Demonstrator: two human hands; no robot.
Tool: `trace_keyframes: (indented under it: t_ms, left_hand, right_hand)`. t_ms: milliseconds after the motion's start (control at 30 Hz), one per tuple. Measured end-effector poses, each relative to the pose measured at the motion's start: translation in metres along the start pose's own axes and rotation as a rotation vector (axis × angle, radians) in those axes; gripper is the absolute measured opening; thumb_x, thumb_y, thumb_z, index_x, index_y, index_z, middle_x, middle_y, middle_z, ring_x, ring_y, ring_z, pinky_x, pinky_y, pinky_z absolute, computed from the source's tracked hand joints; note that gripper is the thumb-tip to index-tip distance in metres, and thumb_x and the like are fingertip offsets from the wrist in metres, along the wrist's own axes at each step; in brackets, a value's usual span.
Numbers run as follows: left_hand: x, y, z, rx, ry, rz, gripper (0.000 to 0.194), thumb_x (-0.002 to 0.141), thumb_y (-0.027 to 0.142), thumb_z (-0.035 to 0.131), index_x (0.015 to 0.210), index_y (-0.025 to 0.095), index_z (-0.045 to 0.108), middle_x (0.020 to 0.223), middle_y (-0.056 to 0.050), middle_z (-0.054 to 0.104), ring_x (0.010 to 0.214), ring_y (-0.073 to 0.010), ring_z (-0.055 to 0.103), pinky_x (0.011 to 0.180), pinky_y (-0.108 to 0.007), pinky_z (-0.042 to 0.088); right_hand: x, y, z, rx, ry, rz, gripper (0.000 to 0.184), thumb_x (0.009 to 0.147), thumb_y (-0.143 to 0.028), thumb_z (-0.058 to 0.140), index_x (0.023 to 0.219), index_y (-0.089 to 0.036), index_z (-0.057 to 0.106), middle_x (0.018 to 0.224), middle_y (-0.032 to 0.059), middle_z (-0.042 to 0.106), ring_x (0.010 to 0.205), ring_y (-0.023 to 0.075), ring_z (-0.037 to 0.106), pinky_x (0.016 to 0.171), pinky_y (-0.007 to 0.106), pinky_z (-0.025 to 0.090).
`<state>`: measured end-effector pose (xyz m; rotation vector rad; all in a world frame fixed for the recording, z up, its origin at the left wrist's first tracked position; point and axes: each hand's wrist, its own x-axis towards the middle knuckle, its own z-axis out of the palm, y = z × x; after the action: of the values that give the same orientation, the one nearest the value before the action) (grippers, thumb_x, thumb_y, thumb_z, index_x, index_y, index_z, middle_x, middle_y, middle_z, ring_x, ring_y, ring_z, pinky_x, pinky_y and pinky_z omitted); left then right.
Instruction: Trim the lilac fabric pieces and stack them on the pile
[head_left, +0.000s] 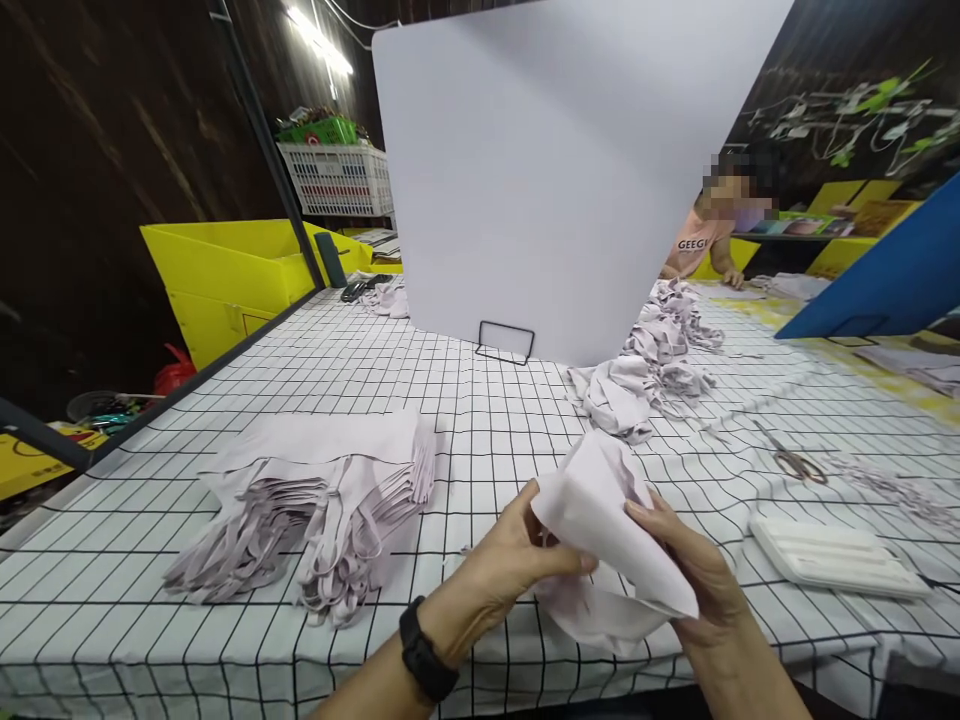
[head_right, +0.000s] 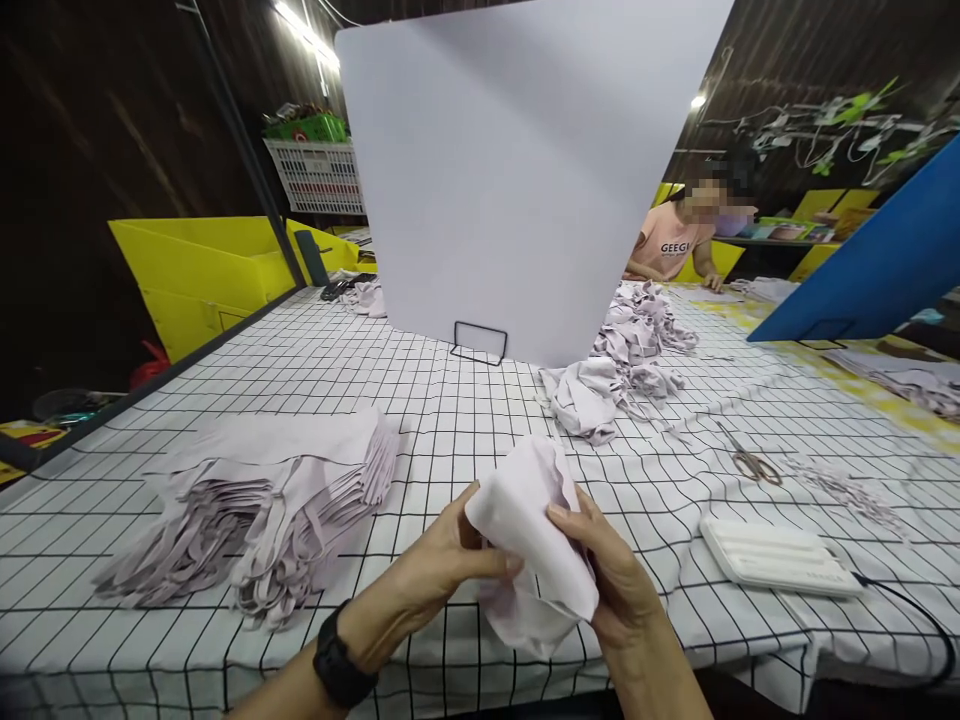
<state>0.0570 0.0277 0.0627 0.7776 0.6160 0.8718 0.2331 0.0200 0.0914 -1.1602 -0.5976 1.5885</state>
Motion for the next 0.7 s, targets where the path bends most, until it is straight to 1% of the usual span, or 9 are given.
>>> trace_keyframes:
  t_ms: [67, 133, 233, 333, 433, 533, 600, 667, 700]
  left_hand:
    - [0.002, 0.007, 0.003, -0.053, 0.019, 0.051, 0.05, 0.065, 0.021, 0.092, 0.107, 0.015, 0.066, 0.101, -0.007, 0.071, 0.09, -0.016, 0.068, 0.079, -0.024, 0.054]
    - [-0.001, 0.022, 0.002, -0.07, -0.039, 0.014, 0.045, 0.07, 0.025, 0.089, 0.106, 0.014, 0.064, 0.085, -0.005, 0.072, 0.069, -0.0131, 0.069, 0.063, -0.021, 0.055]
    - [-0.014, 0.053, -0.004, -0.046, -0.171, -0.067, 0.051, 0.079, 0.024, 0.082, 0.122, 0.019, 0.055, 0.062, 0.002, 0.068, 0.047, -0.0129, 0.063, 0.046, -0.02, 0.052]
    - [-0.032, 0.085, -0.003, 0.079, -0.209, -0.043, 0.051, 0.088, 0.027, 0.074, 0.133, 0.02, 0.051, 0.058, 0.002, 0.068, 0.04, -0.0113, 0.059, 0.038, -0.016, 0.047]
    - [-0.051, 0.112, 0.003, 0.263, -0.12, -0.012, 0.036, 0.093, 0.032, 0.069, 0.125, 0.018, 0.062, 0.063, -0.001, 0.07, 0.035, -0.0069, 0.052, 0.035, -0.013, 0.038]
    - [-0.068, 0.131, 0.002, 0.38, 0.067, 0.079, 0.029, 0.092, 0.034, 0.07, 0.114, 0.016, 0.07, 0.059, 0.0, 0.066, 0.032, -0.0013, 0.038, 0.034, -0.011, 0.027]
    - [-0.076, 0.137, -0.005, 0.43, 0.183, 0.147, 0.03, 0.089, 0.037, 0.073, 0.112, 0.017, 0.071, 0.054, 0.003, 0.061, 0.033, -0.0009, 0.032, 0.035, -0.012, 0.02]
    - [-0.08, 0.137, -0.016, 0.483, 0.248, 0.178, 0.032, 0.088, 0.04, 0.073, 0.112, 0.019, 0.071, 0.052, 0.003, 0.058, 0.037, -0.0034, 0.035, 0.036, -0.013, 0.019]
    - [-0.082, 0.133, -0.022, 0.528, 0.252, 0.162, 0.033, 0.088, 0.042, 0.072, 0.112, 0.019, 0.072, 0.053, 0.003, 0.058, 0.039, -0.0052, 0.038, 0.037, -0.014, 0.021]
  right_hand:
    - [0.005, -0.002, -0.004, -0.04, 0.049, -0.017, 0.044, 0.054, -0.038, 0.094, 0.089, -0.021, 0.072, 0.067, 0.0012, 0.073, 0.06, 0.0205, 0.069, 0.053, 0.026, 0.055]
    - [0.013, -0.003, -0.014, -0.134, 0.088, -0.062, 0.043, 0.053, -0.035, 0.094, 0.087, -0.021, 0.073, 0.069, 0.0012, 0.074, 0.061, 0.0199, 0.068, 0.054, 0.026, 0.055]
    - [0.025, 0.002, -0.036, -0.321, 0.183, -0.212, 0.035, 0.056, -0.034, 0.093, 0.083, -0.02, 0.075, 0.074, 0.0017, 0.077, 0.07, 0.0216, 0.069, 0.059, 0.025, 0.055]
    - [0.032, 0.006, -0.054, -0.417, 0.249, -0.305, 0.032, 0.068, -0.043, 0.086, 0.089, -0.02, 0.077, 0.082, 0.0027, 0.079, 0.083, 0.0244, 0.071, 0.069, 0.028, 0.057]
    - [0.031, 0.003, -0.064, -0.38, 0.186, -0.275, 0.036, 0.068, -0.051, 0.086, 0.084, -0.02, 0.079, 0.08, 0.0041, 0.078, 0.078, 0.0239, 0.071, 0.066, 0.029, 0.057]
    - [0.026, -0.004, -0.07, -0.247, 0.08, -0.145, 0.036, 0.059, -0.05, 0.093, 0.073, -0.02, 0.079, 0.071, 0.0036, 0.076, 0.065, 0.0199, 0.067, 0.056, 0.026, 0.055]
    - [0.023, -0.008, -0.072, -0.111, 0.066, -0.082, 0.034, 0.054, -0.045, 0.096, 0.072, -0.022, 0.08, 0.074, 0.0031, 0.077, 0.067, 0.02, 0.068, 0.057, 0.027, 0.056]
    - [0.023, -0.009, -0.073, 0.016, 0.098, -0.082, 0.033, 0.053, -0.042, 0.097, 0.076, -0.025, 0.08, 0.08, 0.0016, 0.079, 0.073, 0.0203, 0.069, 0.062, 0.027, 0.058]
    - [0.023, -0.009, -0.072, 0.052, 0.112, -0.097, 0.033, 0.054, -0.043, 0.096, 0.078, -0.025, 0.081, 0.083, 0.0008, 0.079, 0.076, 0.02, 0.069, 0.064, 0.027, 0.058]
